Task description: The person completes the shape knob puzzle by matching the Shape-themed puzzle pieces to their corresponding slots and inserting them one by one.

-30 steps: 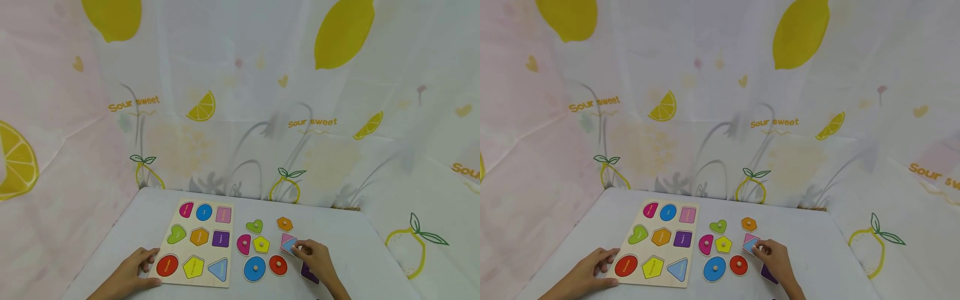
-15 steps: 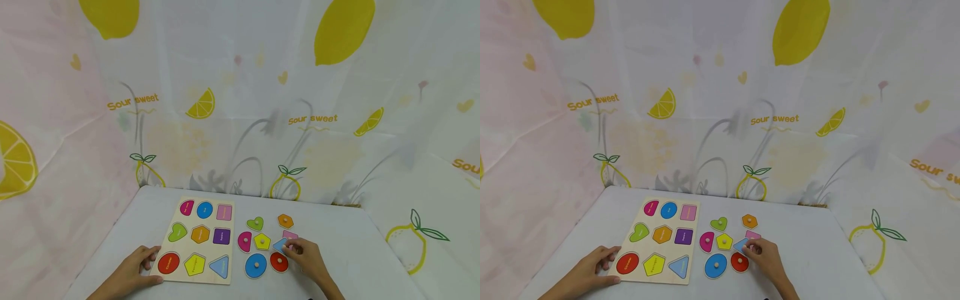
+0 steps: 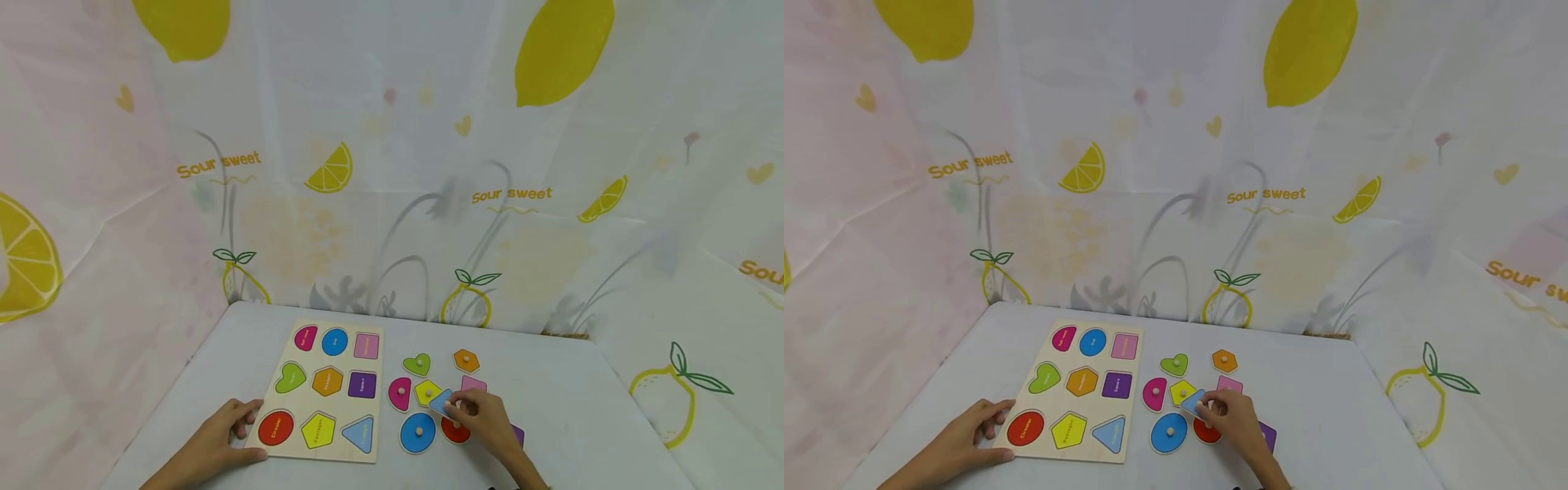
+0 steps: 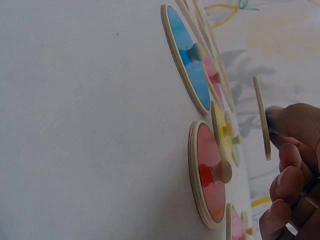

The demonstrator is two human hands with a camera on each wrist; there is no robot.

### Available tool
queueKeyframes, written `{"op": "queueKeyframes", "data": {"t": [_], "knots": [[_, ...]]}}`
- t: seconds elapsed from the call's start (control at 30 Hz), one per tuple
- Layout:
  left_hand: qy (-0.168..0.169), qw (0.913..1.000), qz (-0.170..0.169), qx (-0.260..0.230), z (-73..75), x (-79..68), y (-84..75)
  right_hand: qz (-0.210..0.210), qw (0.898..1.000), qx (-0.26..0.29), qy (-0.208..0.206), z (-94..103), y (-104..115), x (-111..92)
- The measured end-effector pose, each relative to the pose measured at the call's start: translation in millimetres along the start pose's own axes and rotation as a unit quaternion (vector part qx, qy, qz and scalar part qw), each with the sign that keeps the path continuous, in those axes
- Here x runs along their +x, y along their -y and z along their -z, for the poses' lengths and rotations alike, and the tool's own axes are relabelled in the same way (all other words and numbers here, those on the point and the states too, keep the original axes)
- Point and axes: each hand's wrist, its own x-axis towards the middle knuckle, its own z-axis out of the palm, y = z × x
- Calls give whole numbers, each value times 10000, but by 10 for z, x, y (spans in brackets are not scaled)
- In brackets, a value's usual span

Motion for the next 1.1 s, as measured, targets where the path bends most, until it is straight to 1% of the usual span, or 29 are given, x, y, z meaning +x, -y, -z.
{"op": "queueKeyframes", "data": {"t": [0.13, 0.2, 0.3, 0.53, 0.63, 0.87, 1.1], "knots": [[33, 10000, 27, 14, 9, 1, -8, 238, 9996, -73, 124, -59, 11, 20], [27, 9999, 107, 42, 11, 8, -18, 285, 9994, -142, 149, -100, 14, 31], [43, 9999, 139, 15, 9, 15, -16, 327, 9991, -173, 199, -154, 39, 35], [30, 10000, -33, -33, 8, 12, 12, 645, 9972, 5, 382, -272, 122, 44], [16, 10000, -62, -52, 5, 7, 17, 709, 9966, 79, 412, -330, 162, 48], [-34, 9999, 119, 7, -5, 8, -8, 783, 9958, 89, 465, -460, 256, 39], [-56, 9999, 102, 10, 2, -5, -38, 849, 9948, 186, 537, -618, 328, 18]]}}
